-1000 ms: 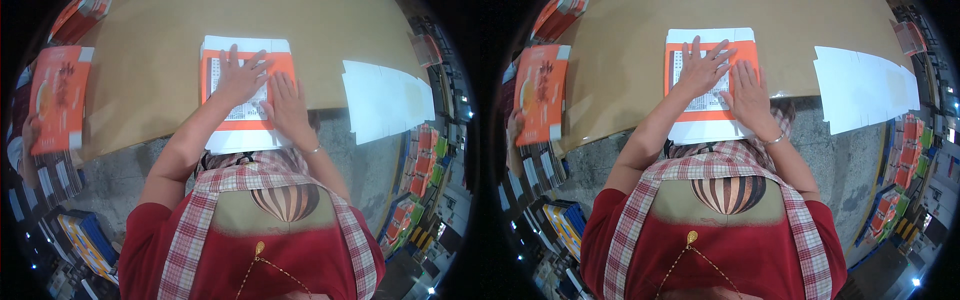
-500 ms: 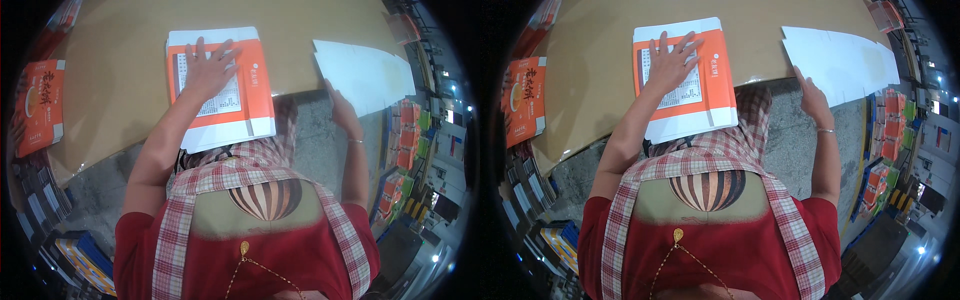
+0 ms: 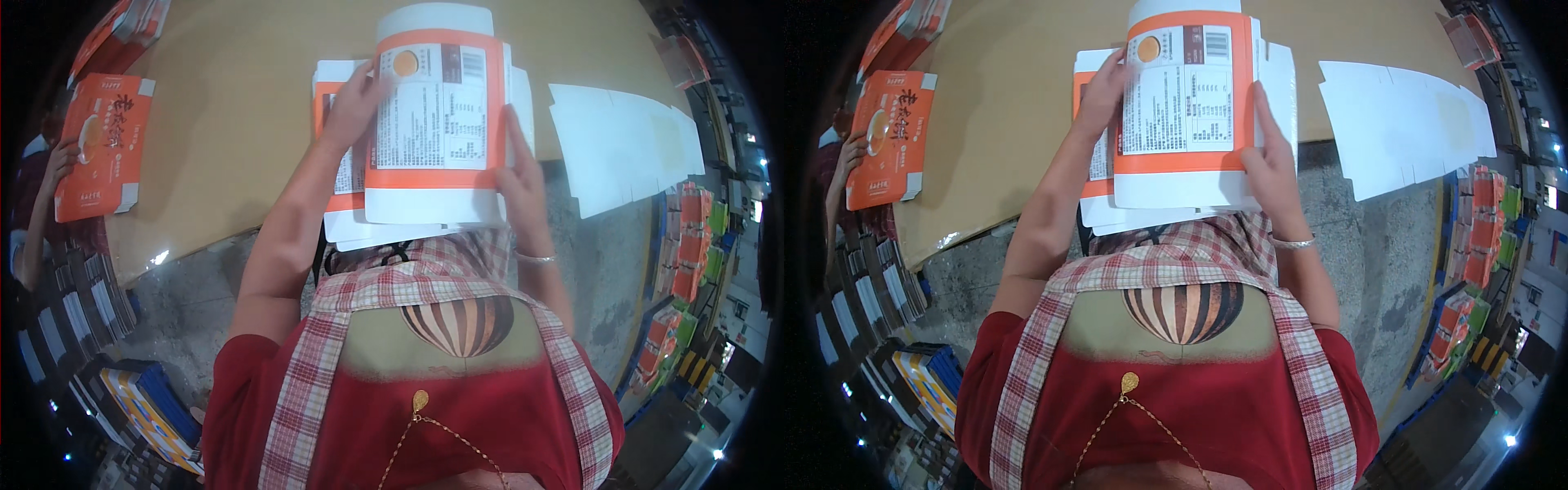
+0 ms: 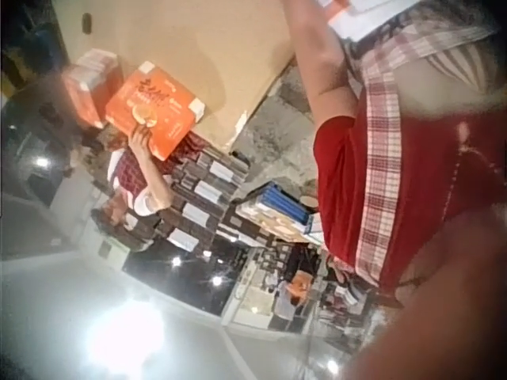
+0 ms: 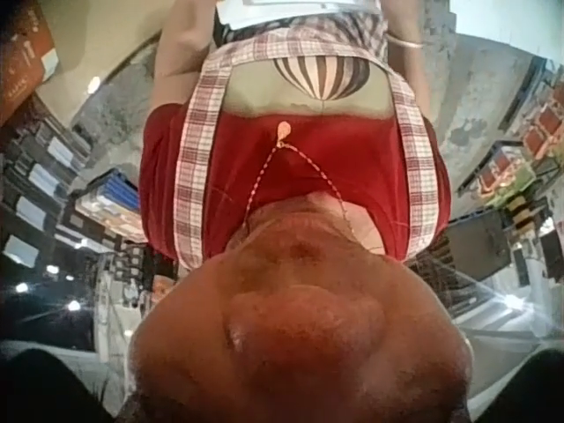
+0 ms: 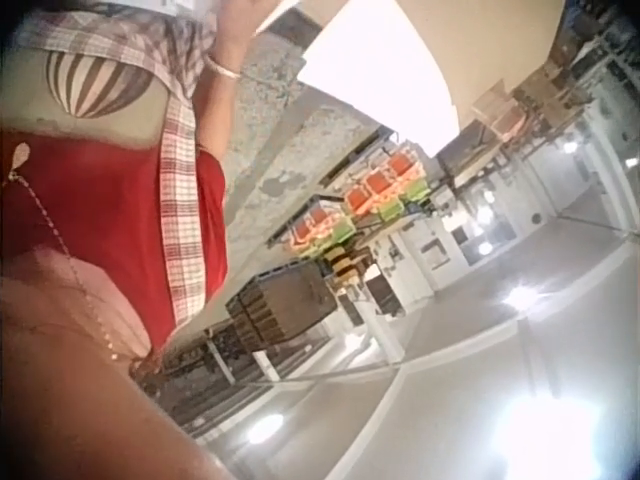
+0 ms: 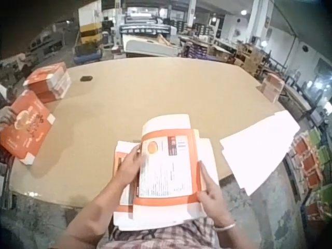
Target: Organizing and flipping through a stack of cardboard box flats on a packing table in a warehouse.
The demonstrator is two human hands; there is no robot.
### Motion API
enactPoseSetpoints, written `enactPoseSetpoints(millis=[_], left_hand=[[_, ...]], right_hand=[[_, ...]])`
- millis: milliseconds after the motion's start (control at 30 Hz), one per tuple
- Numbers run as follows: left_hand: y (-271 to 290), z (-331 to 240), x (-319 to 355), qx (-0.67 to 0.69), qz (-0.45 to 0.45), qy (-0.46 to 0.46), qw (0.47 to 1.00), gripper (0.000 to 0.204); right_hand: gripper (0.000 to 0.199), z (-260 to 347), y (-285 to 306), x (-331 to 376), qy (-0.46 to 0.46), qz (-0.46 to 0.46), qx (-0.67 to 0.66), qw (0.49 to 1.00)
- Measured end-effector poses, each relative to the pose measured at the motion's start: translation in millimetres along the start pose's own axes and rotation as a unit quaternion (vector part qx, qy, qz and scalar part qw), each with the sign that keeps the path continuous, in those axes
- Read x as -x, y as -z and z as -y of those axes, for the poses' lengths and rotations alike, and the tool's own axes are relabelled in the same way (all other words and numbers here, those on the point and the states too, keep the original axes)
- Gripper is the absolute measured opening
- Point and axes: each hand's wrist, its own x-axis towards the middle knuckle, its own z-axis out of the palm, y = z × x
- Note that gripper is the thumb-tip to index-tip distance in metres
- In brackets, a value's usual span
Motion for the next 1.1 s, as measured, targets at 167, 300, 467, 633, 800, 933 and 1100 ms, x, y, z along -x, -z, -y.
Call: enactPoseSetpoints(millis=[167, 300, 467, 633, 800, 933, 1100], left_hand=[[-5.1, -7.2, -2.9, -0.069, -0.012, 0.088, 0.994, 0.071], [-23.3, -30.3, 12.8, -0.272, -0.062, 0.03, 0.96, 0.077], [-5.5, -50.6, 29.9, -0.407, -0.079, 0.066, 0.908, 0.076], [5.4, -52.3, 36.8, -0.534, 0.018, 0.038, 0.844, 0.07], [-42.6, -31.1, 30.3, -0.574, 0.103, -0.025, 0.812, 0.056], [-48.4, -10.4, 37.4, -0.668, 0.077, -0.083, 0.736, 0.06], [-43.1, 6.1, 37.0, -0.637, 0.055, -0.13, 0.758, 0.059]], right_hand=[[0.073, -33.3, -12.1, -2.8, 0.057, -0.002, 0.117, 0.991], [0.068, -21.2, -3.8, -1.5, -0.114, 0.012, 0.273, 0.955], [0.07, -7.4, -15.3, -0.3, -0.061, 0.036, 0.256, 0.964], [0.074, -10.4, -56.9, 2.4, -0.01, 0.108, 0.359, 0.927], [0.069, -15.6, -31.8, -3.2, -0.003, 0.126, 0.408, 0.904], [0.059, -29.8, 23.2, -37.3, -0.032, 0.012, 0.396, 0.918], [0.057, -36.1, 8.3, -47.0, 0.054, 0.069, 0.119, 0.989]])
